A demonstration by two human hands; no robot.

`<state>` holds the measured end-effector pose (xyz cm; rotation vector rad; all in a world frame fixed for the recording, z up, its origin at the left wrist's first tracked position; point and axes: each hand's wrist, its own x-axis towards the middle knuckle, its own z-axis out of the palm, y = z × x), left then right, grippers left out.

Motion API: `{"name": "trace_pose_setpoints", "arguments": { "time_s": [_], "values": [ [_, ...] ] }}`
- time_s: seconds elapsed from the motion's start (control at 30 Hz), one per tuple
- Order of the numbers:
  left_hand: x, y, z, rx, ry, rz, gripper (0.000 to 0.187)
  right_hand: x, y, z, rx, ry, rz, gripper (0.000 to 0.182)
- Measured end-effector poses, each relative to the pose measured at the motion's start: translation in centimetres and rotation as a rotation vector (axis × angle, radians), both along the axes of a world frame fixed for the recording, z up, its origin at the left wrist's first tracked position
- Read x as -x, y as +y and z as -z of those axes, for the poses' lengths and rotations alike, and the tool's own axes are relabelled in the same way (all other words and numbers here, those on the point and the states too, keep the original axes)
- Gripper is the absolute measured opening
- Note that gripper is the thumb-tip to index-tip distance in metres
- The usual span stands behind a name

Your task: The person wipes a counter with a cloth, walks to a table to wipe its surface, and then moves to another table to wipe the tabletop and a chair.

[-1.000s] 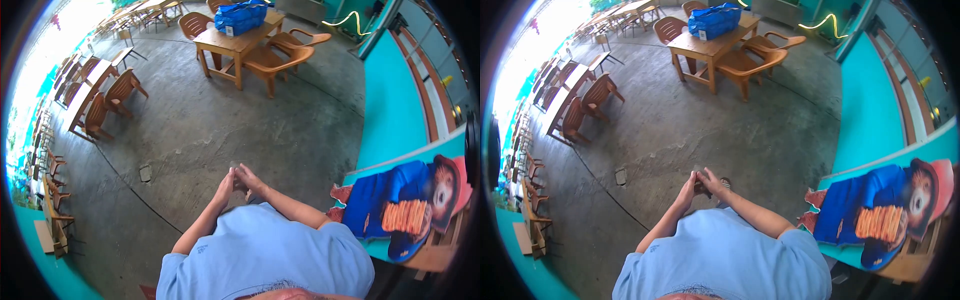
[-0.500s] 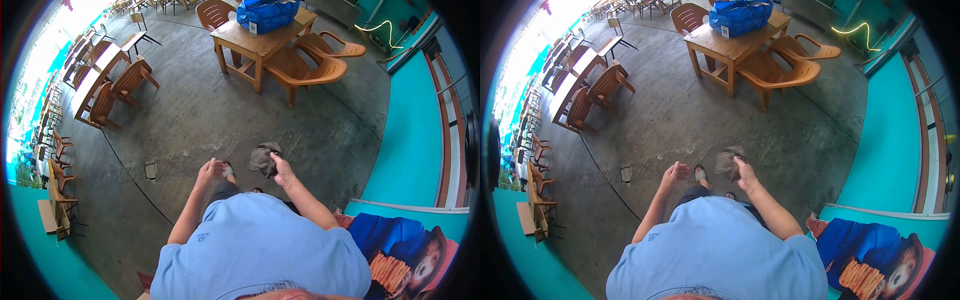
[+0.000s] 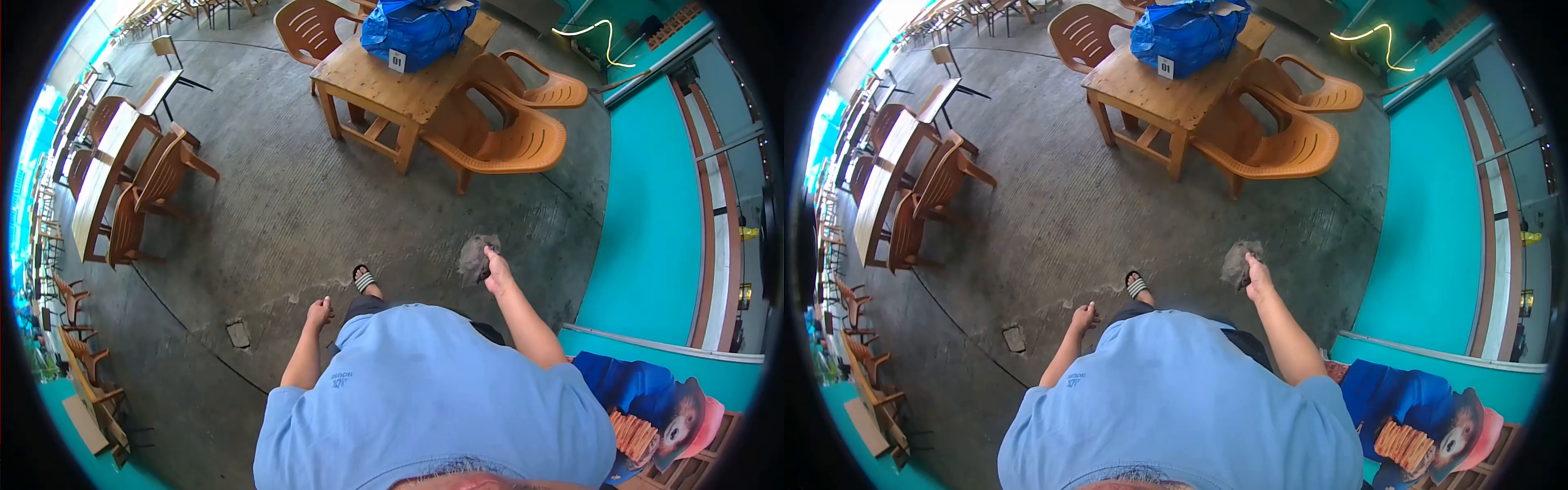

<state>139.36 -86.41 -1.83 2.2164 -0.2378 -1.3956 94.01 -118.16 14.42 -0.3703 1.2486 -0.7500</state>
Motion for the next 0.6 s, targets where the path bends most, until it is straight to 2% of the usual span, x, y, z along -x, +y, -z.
{"name": "trace_pose_setpoints", "arguments": {
  "time_s": [0.07, 0.13, 0.2, 0.23, 0.3, 0.47, 0.6],
  "values": [
    [-3.7, -2.5, 0.7, 0.083, 0.034, 0.174, 0.048, -3.0, -3.0, -0.4, 0.006, 0.023, 0.011, 0.039],
    [-7.6, -4.8, -0.1, 0.087, -0.040, 0.219, 0.047, -6.1, -5.3, -1.3, 0.108, 0.075, 0.029, 0.040],
    [-11.5, -6.4, -0.1, 0.109, -0.071, 0.059, 0.045, -8.2, -7.6, -0.6, 0.080, 0.068, 0.032, 0.040],
    [-13.1, -7.0, -0.6, 0.103, -0.072, 0.073, 0.045, -9.2, -8.8, 0.0, 0.065, 0.057, 0.022, 0.040],
    [-15.6, -7.7, -2.0, 0.145, -0.033, -0.200, 0.043, -10.9, -11.1, 1.1, 0.020, 0.032, 0.027, 0.040],
    [-20.1, -5.2, -0.3, 0.059, -0.014, -0.218, 0.041, -15.0, -20.1, 4.6, -0.056, 0.048, 0.012, 0.040],
    [-20.4, -3.3, -1.2, -0.085, 0.001, -0.267, 0.043, -19.9, -33.9, 6.4, 0.166, 0.249, 0.128, 0.039]
  ]
}}
